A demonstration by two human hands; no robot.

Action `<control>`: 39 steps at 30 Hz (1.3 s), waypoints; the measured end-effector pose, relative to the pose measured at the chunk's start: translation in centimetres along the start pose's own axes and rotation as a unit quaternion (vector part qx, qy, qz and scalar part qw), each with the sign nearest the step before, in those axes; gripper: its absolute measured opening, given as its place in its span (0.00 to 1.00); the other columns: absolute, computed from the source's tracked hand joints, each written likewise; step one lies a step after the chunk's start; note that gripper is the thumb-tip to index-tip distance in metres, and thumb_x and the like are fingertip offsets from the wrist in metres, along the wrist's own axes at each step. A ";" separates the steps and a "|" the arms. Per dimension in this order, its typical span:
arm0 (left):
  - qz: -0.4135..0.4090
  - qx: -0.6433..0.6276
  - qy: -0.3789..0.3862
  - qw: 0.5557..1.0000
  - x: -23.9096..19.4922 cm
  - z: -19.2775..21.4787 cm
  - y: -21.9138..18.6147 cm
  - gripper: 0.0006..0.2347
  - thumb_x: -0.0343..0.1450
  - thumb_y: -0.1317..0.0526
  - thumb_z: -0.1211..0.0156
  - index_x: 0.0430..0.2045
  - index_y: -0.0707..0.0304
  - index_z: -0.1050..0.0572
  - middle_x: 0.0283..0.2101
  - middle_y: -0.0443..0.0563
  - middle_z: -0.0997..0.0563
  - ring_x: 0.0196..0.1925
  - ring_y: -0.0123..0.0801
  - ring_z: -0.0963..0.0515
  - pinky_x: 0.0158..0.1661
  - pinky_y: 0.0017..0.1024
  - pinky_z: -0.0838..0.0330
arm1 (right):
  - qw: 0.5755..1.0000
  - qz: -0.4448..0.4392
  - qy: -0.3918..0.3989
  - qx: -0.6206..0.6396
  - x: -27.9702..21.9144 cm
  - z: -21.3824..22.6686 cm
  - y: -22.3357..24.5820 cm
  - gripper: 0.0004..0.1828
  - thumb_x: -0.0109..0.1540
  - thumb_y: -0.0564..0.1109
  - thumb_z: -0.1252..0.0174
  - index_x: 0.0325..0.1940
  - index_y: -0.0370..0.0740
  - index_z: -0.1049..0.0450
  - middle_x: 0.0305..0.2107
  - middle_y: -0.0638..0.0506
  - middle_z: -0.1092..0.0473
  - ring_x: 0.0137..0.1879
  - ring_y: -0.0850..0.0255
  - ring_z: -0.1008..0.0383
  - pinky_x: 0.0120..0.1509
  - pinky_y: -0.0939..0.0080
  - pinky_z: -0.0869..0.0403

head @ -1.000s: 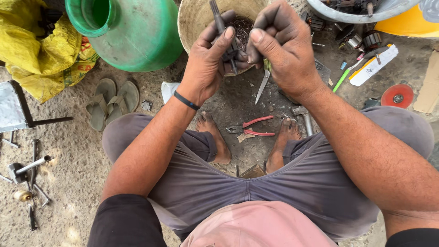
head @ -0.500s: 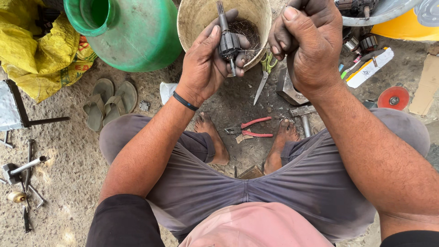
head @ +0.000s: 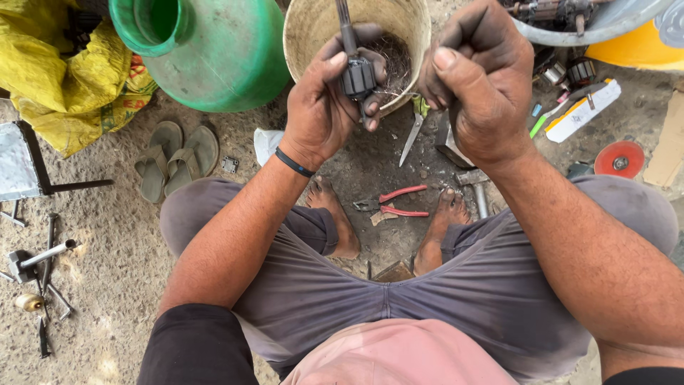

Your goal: The person sits on the ground and uses pliers and scissors to remove wire and small metal components from a cylindrical metal object. The removed wire pieces are dropped into a bucket, and the metal parts are placed into a larger container.

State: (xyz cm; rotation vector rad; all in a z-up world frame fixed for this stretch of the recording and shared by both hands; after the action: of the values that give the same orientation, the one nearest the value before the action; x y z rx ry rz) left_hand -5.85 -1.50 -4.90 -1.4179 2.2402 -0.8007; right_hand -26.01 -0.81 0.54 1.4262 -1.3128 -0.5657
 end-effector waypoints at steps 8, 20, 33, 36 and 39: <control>-0.024 0.149 0.033 0.988 -0.6 -0.8 -0.9 0.29 0.71 0.62 0.33 0.68 0.67 0.38 0.50 0.55 0.24 0.42 0.30 0.20 0.39 0.30 0.19 | 1.000 -0.024 -0.001 -0.002 0.0 1.1 -0.6 0.05 0.76 0.38 0.48 0.48 0.36 0.36 0.23 0.53 0.39 0.26 0.68 0.39 0.34 0.66 0.33; -0.034 0.113 -0.013 0.993 -0.6 -0.7 -0.3 0.21 0.74 0.60 0.30 0.58 0.63 0.33 0.43 0.52 0.24 0.34 0.27 0.23 0.30 0.26 0.25 | 0.998 -0.053 -0.026 -0.023 0.2 0.5 0.0 0.08 0.75 0.40 0.49 0.45 0.32 0.31 0.21 0.54 0.39 0.24 0.70 0.39 0.29 0.68 0.36; 0.000 -0.025 -0.001 1.000 -0.8 -0.9 -0.3 0.12 0.82 0.56 0.46 0.55 0.61 0.36 0.38 0.57 0.26 0.23 0.26 0.29 0.19 0.21 0.34 | 0.987 0.006 0.019 -0.161 -2.2 -4.2 3.2 0.06 0.79 0.38 0.49 0.51 0.31 0.31 0.29 0.55 0.33 0.30 0.75 0.38 0.35 0.74 0.38; 0.015 0.010 0.026 1.000 -1.0 -1.2 -0.7 0.14 0.81 0.56 0.43 0.55 0.60 0.36 0.38 0.56 0.26 0.22 0.24 0.30 0.19 0.19 0.36 | 0.981 -0.003 -0.005 -0.191 -2.2 -4.5 5.1 0.04 0.74 0.37 0.48 0.50 0.32 0.31 0.29 0.56 0.33 0.29 0.75 0.39 0.31 0.75 0.39; 0.030 0.149 0.058 0.987 -1.3 -1.3 -1.3 0.15 0.78 0.56 0.37 0.54 0.60 0.33 0.39 0.55 0.25 0.25 0.23 0.29 0.22 0.20 0.35 | 0.985 -0.027 -0.035 -0.164 -2.2 -4.2 6.9 0.05 0.73 0.38 0.47 0.51 0.32 0.31 0.27 0.56 0.34 0.26 0.77 0.40 0.29 0.75 0.40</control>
State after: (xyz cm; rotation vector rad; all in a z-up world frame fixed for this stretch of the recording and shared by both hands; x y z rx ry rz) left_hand -5.14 -0.44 -3.02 -1.1859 2.1234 -1.1682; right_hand -25.78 4.01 7.45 1.1809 -1.1734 -0.8340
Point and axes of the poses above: each hand's wrist, its own x-axis towards the middle knuckle, its own z-axis out of the back of the hand, y = z × x, the point moved 4 cm from there along x, towards the middle knuckle
